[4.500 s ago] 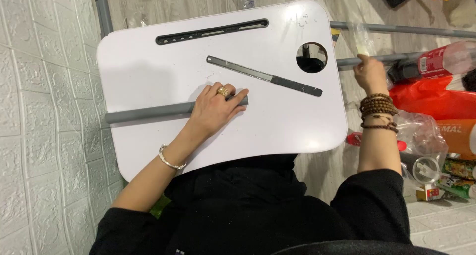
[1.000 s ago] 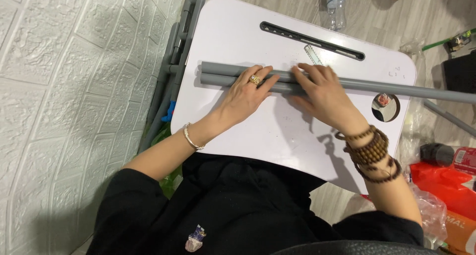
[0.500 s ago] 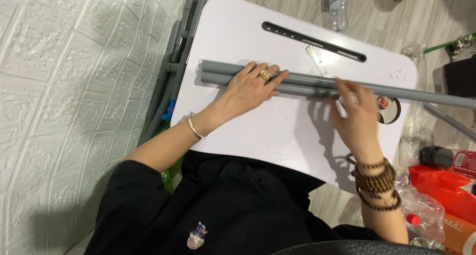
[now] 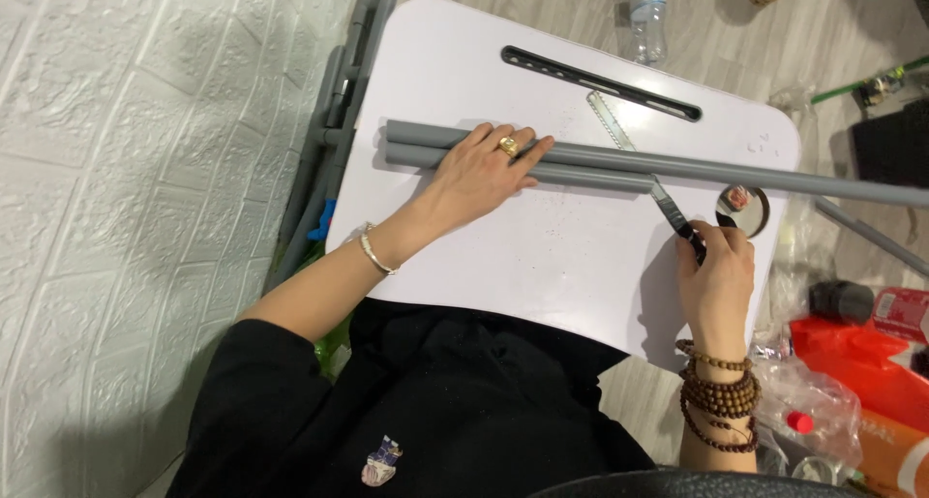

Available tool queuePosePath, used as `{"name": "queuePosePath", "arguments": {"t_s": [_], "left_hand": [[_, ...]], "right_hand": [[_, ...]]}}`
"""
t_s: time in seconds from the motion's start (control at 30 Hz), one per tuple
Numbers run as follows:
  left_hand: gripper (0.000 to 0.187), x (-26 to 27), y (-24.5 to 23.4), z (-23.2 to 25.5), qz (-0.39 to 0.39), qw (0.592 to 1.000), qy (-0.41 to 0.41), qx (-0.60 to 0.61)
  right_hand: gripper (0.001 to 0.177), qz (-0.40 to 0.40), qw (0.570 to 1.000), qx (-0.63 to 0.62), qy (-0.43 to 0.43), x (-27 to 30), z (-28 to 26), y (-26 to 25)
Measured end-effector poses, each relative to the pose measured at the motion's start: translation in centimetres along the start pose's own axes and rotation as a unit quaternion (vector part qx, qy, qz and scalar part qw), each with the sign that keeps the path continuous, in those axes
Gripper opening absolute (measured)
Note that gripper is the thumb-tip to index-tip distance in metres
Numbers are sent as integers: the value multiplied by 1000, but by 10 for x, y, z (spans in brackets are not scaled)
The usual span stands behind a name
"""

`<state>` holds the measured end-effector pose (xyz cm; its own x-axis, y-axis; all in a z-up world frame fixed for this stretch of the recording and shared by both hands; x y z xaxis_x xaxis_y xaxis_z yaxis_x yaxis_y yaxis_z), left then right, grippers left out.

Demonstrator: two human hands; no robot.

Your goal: A person is using a hacksaw blade to cut through a grey PVC pipe on a small white table.

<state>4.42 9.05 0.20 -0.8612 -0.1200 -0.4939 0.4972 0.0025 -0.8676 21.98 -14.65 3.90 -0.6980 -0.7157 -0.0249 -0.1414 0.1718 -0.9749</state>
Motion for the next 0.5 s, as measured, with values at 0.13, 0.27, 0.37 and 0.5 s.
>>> {"name": "queuePosePath", "arguments": {"t_s": [0.13, 0.27, 0.37, 0.5], "left_hand": [[52, -3, -8, 1, -7, 1000, 13, 8], [54, -3, -8, -2, -20, 1000, 15, -8], [52, -1, -9, -3, -26, 999, 19, -12], [55, -13, -30, -2, -117, 993, -14, -7]], "right_hand": [[26, -18, 996, -80, 25, -7, 28, 4], [27, -81, 988, -99, 87, -7, 56, 14], [34, -134, 980, -86, 120, 1, 79, 25], [30, -189, 960, -148, 143, 10, 74, 17]]}}
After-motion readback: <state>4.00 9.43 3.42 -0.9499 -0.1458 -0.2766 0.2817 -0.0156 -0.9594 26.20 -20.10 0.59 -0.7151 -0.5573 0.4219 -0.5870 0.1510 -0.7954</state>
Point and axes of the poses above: each hand's wrist, its own x-axis away from the middle knuckle, its own y-axis out of the palm, z = x × y, the point moved 10 cm from there along -x, towards the middle knuckle, and after that the axes turned 4 degrees about -x, right-handed, at the moved point
